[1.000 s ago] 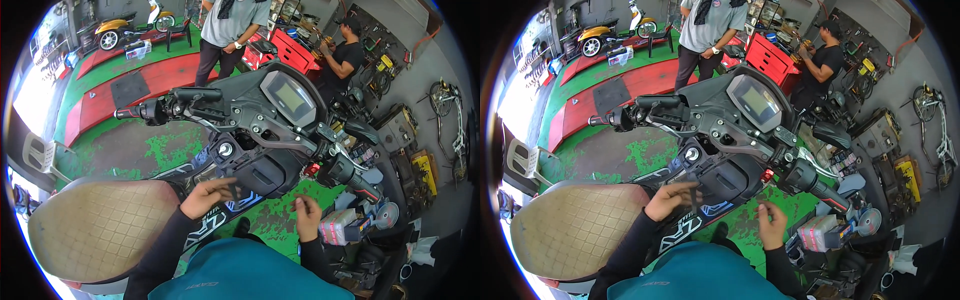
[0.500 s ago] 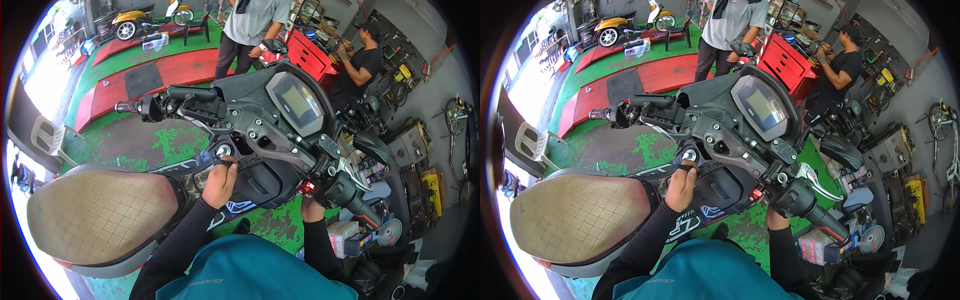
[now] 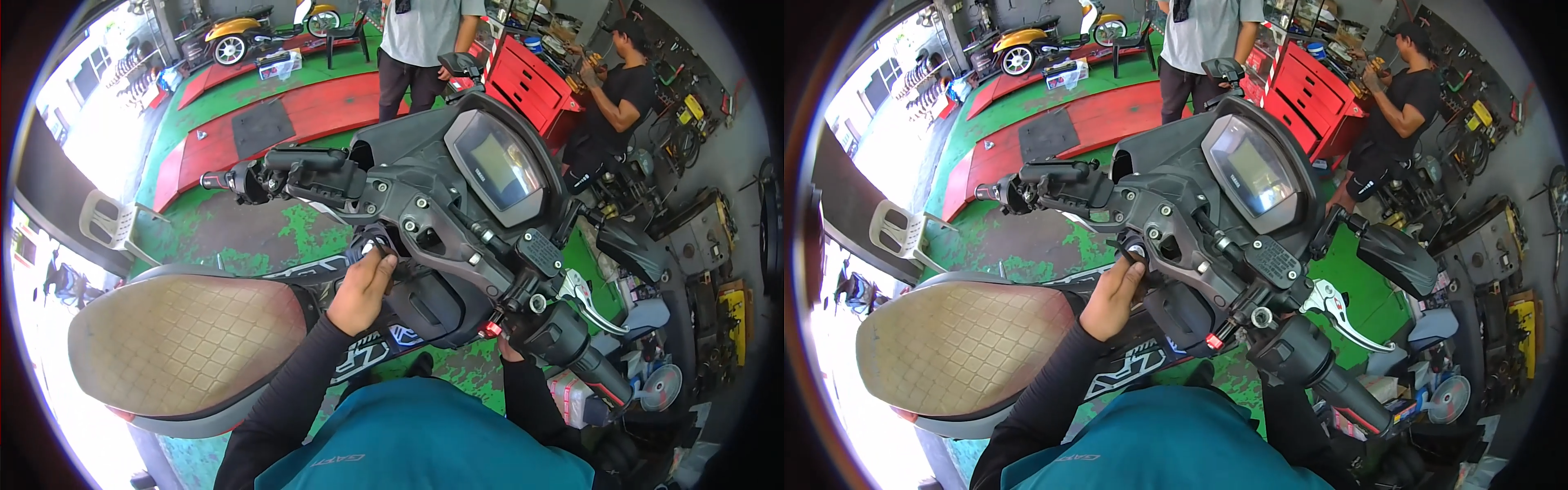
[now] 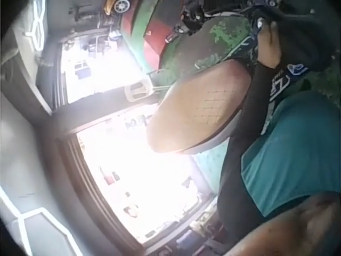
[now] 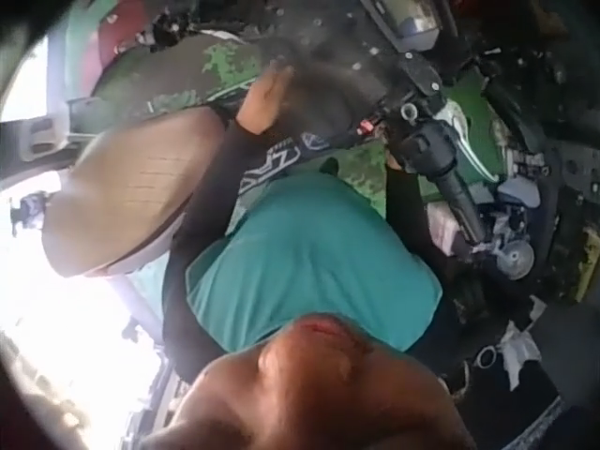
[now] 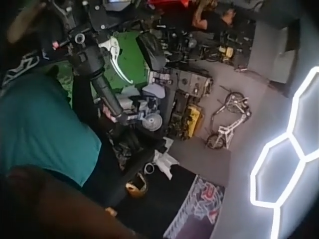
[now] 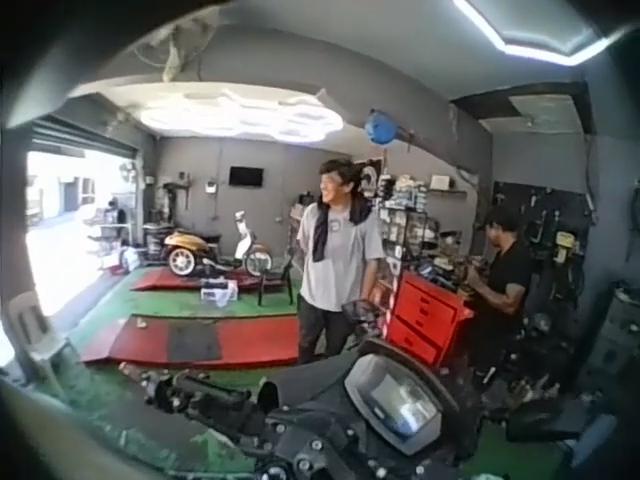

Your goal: Repairing and reassembling various components of a motorcycle, including the seat and front fairing.

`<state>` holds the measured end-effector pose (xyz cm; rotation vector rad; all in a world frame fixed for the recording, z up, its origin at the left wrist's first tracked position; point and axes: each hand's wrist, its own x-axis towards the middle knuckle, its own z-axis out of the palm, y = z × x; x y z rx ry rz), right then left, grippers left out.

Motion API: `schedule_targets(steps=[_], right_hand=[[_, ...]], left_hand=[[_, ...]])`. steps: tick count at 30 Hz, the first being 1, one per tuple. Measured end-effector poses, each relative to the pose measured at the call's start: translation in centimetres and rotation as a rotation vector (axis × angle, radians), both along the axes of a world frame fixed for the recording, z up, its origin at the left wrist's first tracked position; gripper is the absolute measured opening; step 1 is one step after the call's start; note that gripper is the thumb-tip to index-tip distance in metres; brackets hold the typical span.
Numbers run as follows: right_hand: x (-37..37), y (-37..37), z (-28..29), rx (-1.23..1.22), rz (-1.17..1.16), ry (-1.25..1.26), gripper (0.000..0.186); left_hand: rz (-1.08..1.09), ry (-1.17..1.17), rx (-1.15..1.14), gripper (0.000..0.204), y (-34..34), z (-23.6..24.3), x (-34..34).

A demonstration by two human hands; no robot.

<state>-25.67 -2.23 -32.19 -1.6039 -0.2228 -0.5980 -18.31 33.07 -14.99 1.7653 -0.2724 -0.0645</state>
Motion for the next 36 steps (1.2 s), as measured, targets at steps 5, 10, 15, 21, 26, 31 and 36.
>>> schedule_targets(steps=[5, 10, 15, 21, 26, 31, 36], right_hand=[[-0.6, -3.8, -8.0, 0.798, 0.253, 0.173, 0.014], [-1.0, -2.2, -7.3, 0.711, 0.076, 0.22, 0.018], [0.9, 3.6, -0.7, 0.924, -0.284, 0.138, 0.021], [0.9, 2.4, 4.7, 0.154, 0.009, 0.027, 0.022], [1.8, 2.0, 6.9, -0.487, 0.211, -0.082, 0.026], [1.3, 5.2, 2.4, 0.748, -0.012, 0.072, 0.023], [0.9, 5.0, 0.7, -0.175, -0.372, 0.102, 0.026]], left_hand=[[-0.037, 0.101, -0.005, 0.021, -0.4, 0.8, 0.8], [-0.007, 0.063, -0.042, 0.019, -0.2, 0.8, 0.3], [-0.147, -0.064, 0.085, 0.018, 1.3, 0.5, 1.2], [-0.181, -0.285, 0.178, 0.021, 1.3, -0.3, 1.6], [-0.098, -0.22, 0.097, 0.02, 0.7, -2.7, 0.3], [0.076, -0.217, 0.048, 0.018, -1.3, -4.0, -1.2], [0.236, -0.366, 0.012, 0.016, -2.7, -5.4, -2.2]])
